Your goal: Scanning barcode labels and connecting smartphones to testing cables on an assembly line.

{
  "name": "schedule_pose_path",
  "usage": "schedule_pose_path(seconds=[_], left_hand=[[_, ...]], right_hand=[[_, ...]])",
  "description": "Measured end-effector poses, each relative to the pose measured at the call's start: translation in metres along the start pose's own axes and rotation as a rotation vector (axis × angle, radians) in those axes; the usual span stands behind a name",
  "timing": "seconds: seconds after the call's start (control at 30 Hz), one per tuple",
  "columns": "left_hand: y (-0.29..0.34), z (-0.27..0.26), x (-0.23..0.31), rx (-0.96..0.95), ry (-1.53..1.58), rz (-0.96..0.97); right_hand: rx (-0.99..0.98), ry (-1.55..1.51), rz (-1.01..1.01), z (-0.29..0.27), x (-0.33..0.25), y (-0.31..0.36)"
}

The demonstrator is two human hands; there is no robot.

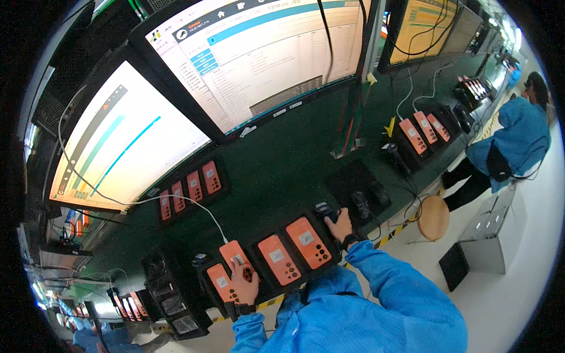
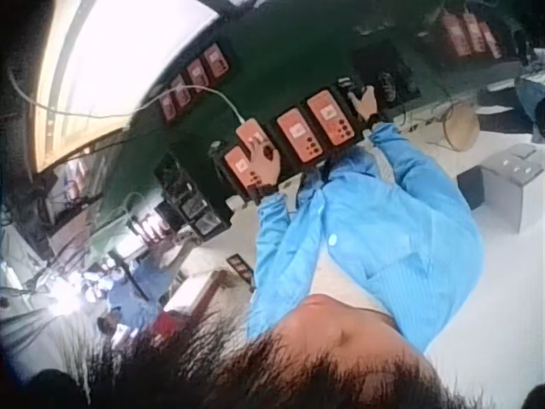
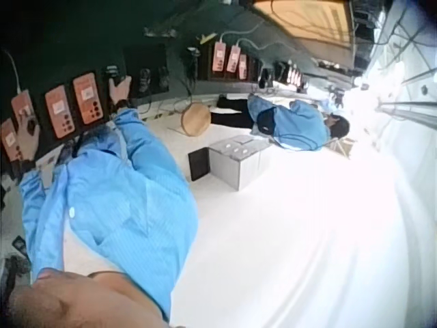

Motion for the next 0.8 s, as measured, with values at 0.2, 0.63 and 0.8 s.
schedule_pose_path(seconds=[0.2, 0.63, 0.8], left_hand=[[0.004, 0.013, 0.003, 0.092, 0.084, 0.012], [-0.001, 0.003, -0.014, 0.087, 0.114, 0.092], [0.001, 0.004, -0.007, 0.047, 0.029, 0.113]], right_hand=[[-0.364, -0.293, 0.34, 0.051, 0.094, -0.009], [-0.751, -0.646, 0.525, -0.075, -0.109, 0.115], [-0.835, -0.584, 0.57, -0.06, -0.126, 0.143]])
Point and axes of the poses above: each hand's wrist, its own y-axis away from the middle knuckle, its own z-axis out of the palm, x = y × z, the point moved 3 cm from there along -y, towards the middle knuckle, and after that the axes turned 8 degrees about x, right-handed, at the moved point
